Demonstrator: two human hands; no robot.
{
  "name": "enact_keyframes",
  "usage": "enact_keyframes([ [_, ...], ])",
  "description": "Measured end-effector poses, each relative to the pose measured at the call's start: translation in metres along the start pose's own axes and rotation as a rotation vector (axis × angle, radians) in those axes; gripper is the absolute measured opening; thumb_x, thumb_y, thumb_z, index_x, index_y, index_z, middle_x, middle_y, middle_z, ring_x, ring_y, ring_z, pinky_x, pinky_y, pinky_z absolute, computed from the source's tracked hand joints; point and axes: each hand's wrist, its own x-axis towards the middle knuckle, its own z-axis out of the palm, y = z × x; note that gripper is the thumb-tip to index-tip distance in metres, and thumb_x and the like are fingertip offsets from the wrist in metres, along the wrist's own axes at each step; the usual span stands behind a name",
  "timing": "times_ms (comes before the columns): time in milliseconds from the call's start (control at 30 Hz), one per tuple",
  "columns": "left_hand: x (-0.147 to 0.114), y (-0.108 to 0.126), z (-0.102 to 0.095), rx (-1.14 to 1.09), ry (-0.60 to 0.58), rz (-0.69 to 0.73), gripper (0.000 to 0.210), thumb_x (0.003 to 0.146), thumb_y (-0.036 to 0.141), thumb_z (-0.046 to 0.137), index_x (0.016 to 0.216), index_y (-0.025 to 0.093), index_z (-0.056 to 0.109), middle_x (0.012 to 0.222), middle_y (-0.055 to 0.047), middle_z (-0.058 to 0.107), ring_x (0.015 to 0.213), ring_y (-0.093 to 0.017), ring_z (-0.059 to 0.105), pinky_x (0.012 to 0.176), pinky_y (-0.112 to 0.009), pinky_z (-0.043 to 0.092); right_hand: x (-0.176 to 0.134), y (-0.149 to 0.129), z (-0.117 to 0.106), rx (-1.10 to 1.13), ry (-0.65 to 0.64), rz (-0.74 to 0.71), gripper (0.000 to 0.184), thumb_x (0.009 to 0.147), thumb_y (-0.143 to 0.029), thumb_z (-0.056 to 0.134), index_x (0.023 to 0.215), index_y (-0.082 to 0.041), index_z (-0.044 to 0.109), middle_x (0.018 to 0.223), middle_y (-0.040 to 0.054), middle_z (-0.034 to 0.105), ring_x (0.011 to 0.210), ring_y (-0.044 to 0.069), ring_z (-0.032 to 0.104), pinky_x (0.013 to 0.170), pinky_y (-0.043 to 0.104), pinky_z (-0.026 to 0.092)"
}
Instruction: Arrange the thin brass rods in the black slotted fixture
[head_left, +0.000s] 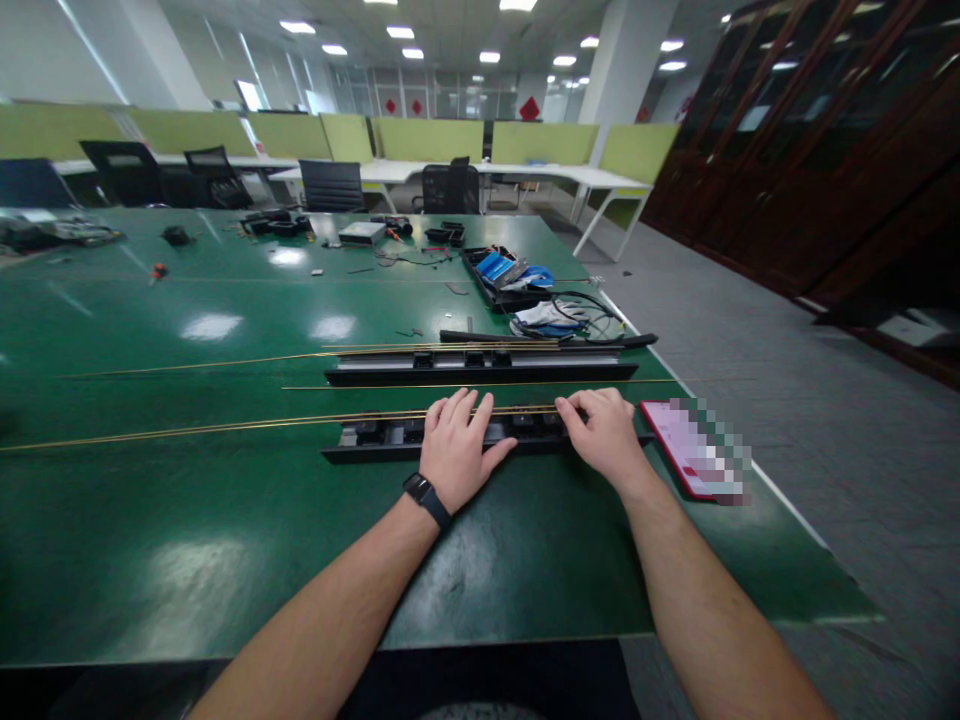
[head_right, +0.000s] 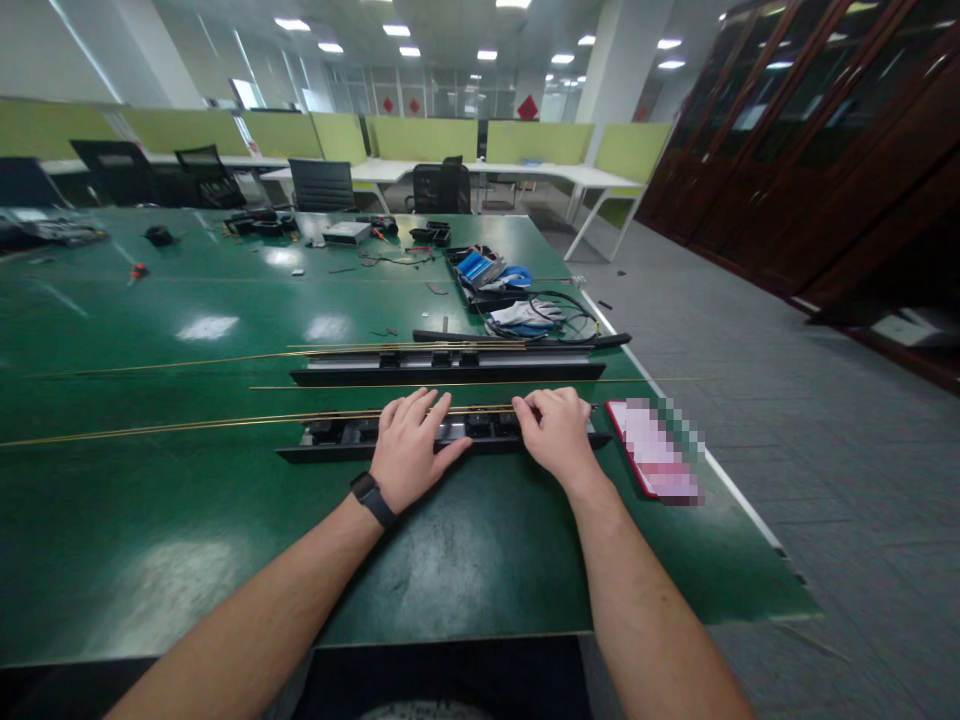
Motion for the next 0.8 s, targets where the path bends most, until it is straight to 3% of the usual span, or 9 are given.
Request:
enact_keyframes([
  [800,0.0008,-0.0005,0.0002,0.001,0.002,0.007,0.06,0.095,0.057,0.064,0.142,0.019,0.061,0.144,-0.016,0.064,0.14,-0.033,0.053,0.117,-0.051,0.036,-0.0003,0.0014,0.0003,-0.025,0.021,0.012,0.034,0.098,-0.045,0.056,0.074,-0.023,0.066,0.084,0.0047,0.073,0.099,0.026,0.055,0.086,0.042,0.028],
])
